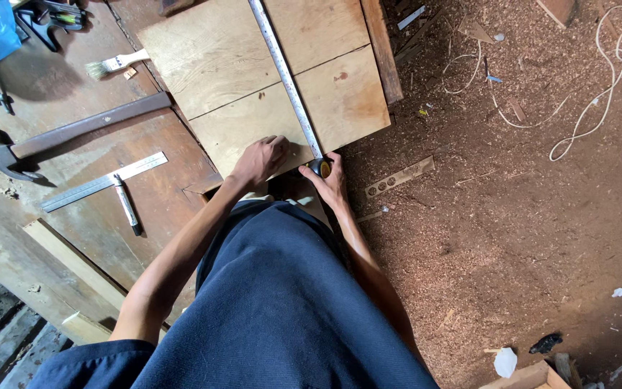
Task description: The person measures a rectangular plywood sheet using a tape measure and marks it with a marker. They reposition the tape measure multiple times to measure different sections and draw lines on the wood surface.
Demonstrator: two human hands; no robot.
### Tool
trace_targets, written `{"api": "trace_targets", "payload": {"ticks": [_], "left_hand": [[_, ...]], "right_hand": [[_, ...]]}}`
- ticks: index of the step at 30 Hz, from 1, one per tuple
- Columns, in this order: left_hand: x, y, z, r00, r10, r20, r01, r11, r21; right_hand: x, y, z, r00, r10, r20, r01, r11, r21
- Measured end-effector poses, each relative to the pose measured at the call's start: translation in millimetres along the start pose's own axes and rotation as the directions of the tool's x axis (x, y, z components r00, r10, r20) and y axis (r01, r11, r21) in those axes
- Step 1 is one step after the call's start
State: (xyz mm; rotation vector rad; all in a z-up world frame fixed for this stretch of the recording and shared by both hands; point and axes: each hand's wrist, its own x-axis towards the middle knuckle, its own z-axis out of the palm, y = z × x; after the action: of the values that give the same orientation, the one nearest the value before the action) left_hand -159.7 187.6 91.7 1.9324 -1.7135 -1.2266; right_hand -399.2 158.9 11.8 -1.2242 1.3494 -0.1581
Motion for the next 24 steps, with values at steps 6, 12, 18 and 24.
{"api": "trace_targets", "payload": {"ticks": [6,12,18,24], "left_hand": [[-6.5,-9.7,-8.0,0.998,0.01,-0.059,-0.009,1.0,0.021],[0.1,-18.1,-16.8,0.989,0.1,-0.106,-0.081,0.982,0.169],[6.7,-15.4,-27.4,0.981,-0.024,-0.191,0.022,1.0,-0.009],[10.2,-11.0,-35.4,0.983,-0.067,-0.17,0.062,0.997,-0.035]], "right_hand": [[7.8,-1.6,6.6,0.997,-0.07,-0.024,0.07,0.998,0.0],[18.7,-19.9,10.4,0.996,-0.087,-0.029,0.087,0.996,0.015],[28.3,-27.0,11.0,0.999,-0.046,0.013,0.046,0.999,0.018],[35.7,-18.4,15.0,0.993,-0.114,-0.038,0.112,0.993,-0.033]]}}
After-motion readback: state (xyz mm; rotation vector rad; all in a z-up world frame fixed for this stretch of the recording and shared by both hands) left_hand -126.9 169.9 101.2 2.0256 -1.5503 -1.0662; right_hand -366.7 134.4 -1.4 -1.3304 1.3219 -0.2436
